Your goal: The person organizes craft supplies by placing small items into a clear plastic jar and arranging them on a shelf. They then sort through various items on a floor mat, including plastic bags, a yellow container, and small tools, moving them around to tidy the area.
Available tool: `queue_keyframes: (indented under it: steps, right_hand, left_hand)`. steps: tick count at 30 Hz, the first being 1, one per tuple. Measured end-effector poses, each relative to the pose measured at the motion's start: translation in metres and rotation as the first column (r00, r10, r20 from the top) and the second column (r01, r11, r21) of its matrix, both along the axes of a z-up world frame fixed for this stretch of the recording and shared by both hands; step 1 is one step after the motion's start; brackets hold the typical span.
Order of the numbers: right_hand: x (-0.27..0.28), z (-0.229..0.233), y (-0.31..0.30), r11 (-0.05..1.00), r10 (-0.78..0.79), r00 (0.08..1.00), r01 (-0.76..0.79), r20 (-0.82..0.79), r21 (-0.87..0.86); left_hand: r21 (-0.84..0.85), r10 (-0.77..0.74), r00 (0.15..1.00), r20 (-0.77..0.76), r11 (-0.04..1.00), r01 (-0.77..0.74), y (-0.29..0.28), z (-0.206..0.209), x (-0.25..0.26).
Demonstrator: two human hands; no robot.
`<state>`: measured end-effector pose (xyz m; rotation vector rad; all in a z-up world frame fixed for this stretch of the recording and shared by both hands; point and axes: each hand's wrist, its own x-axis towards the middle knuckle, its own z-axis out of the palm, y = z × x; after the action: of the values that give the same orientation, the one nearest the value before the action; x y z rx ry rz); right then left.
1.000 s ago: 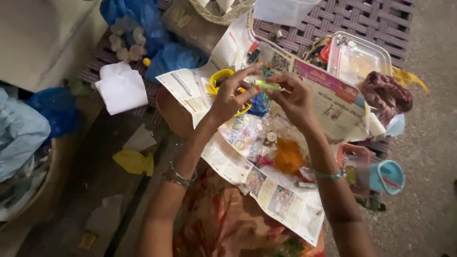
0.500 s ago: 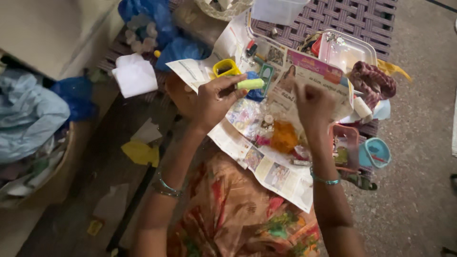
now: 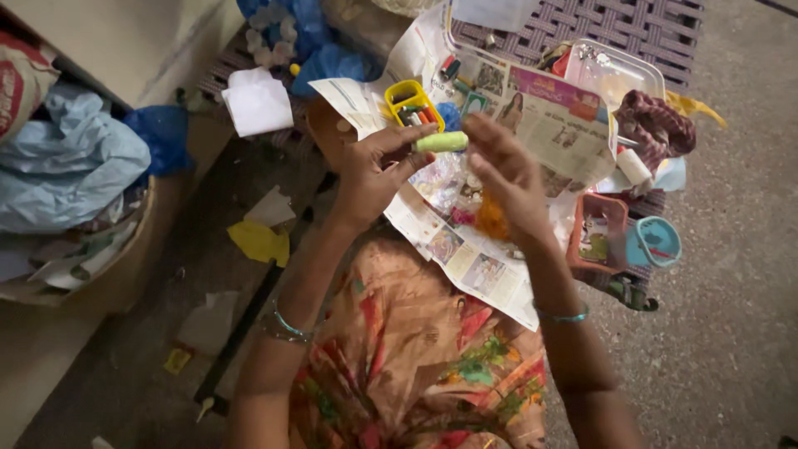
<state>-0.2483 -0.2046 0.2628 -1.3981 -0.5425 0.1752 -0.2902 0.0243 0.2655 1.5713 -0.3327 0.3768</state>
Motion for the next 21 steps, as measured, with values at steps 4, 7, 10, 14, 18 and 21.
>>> queue_keyframes:
  steps: [4,7,10,14,18,21]
  right_hand:
    - [-0.024,-0.018,0.018,0.998,0.048,0.984,-0.039,-0.173,0.053]
    - [-0.04,-0.024,0.025,0.982,-0.165,0.971,0.146,-0.176,-0.117]
    - [-0.054,-0.023,0.024,0.87,-0.21,0.882,0.365,0.423,-0.33]
    - [-0.06,-0.015,0.02,0.809,-0.089,0.83,0.382,0.55,-0.446]
    - [-0.047,-0.007,0.009,0.713,-0.109,0.883,0.39,0.457,-0.583]
    - [-0.027,0.006,0.0,0.803,-0.201,0.875,0.404,0.44,-0.437]
  left_hand:
    - [0.046,0.039,0.987,0.156,0.998,-0.047,-0.005,0.006,-0.015]
    - [-0.133,0.083,0.996,0.03,0.988,-0.078,-0.011,0.01,-0.021]
    - [-0.158,0.058,0.997,0.042,0.986,-0.051,-0.015,0.01,-0.02]
    - [-0.207,0.027,1.0,-0.001,0.978,-0.026,-0.022,0.009,-0.012]
    - [-0.23,0.001,0.999,-0.047,0.973,-0.012,-0.029,0.007,-0.003]
    - [-0.13,0.059,0.997,-0.045,0.989,-0.065,-0.032,0.008,0.002]
